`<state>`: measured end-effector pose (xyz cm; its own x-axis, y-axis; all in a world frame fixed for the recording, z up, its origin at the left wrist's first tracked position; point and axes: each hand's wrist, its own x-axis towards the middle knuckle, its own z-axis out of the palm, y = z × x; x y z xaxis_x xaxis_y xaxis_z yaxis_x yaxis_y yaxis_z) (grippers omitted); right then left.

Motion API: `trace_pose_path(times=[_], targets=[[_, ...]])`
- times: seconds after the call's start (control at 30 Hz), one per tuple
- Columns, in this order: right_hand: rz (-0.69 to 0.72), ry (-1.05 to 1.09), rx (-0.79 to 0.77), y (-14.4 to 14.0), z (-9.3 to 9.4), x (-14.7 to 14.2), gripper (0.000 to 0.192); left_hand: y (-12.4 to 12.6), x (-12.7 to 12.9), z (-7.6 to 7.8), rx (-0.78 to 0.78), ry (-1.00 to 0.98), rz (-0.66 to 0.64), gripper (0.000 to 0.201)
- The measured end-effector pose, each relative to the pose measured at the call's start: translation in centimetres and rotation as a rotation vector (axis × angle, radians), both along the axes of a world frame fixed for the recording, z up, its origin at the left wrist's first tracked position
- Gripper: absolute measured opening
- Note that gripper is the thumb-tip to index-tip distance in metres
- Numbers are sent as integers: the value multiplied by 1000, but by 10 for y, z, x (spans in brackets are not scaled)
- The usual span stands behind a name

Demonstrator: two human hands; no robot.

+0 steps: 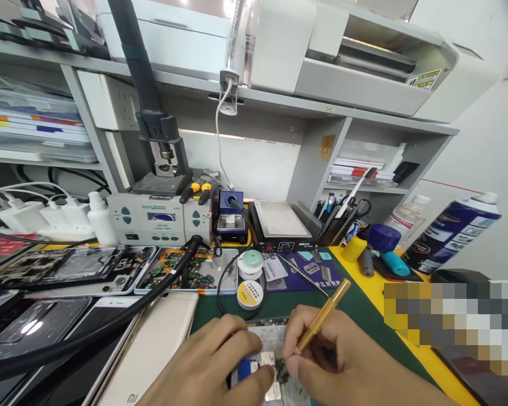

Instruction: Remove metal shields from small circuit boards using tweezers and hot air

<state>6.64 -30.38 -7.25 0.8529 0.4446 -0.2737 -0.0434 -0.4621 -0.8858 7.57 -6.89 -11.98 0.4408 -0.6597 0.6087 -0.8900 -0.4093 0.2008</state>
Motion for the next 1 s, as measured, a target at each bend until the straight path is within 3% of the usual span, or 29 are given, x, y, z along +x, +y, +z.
trace_pose_path(times=[1.0], targets=[[33, -64, -41, -4, 0, 0, 5, -1, -5, 0, 30, -27, 23, 23]])
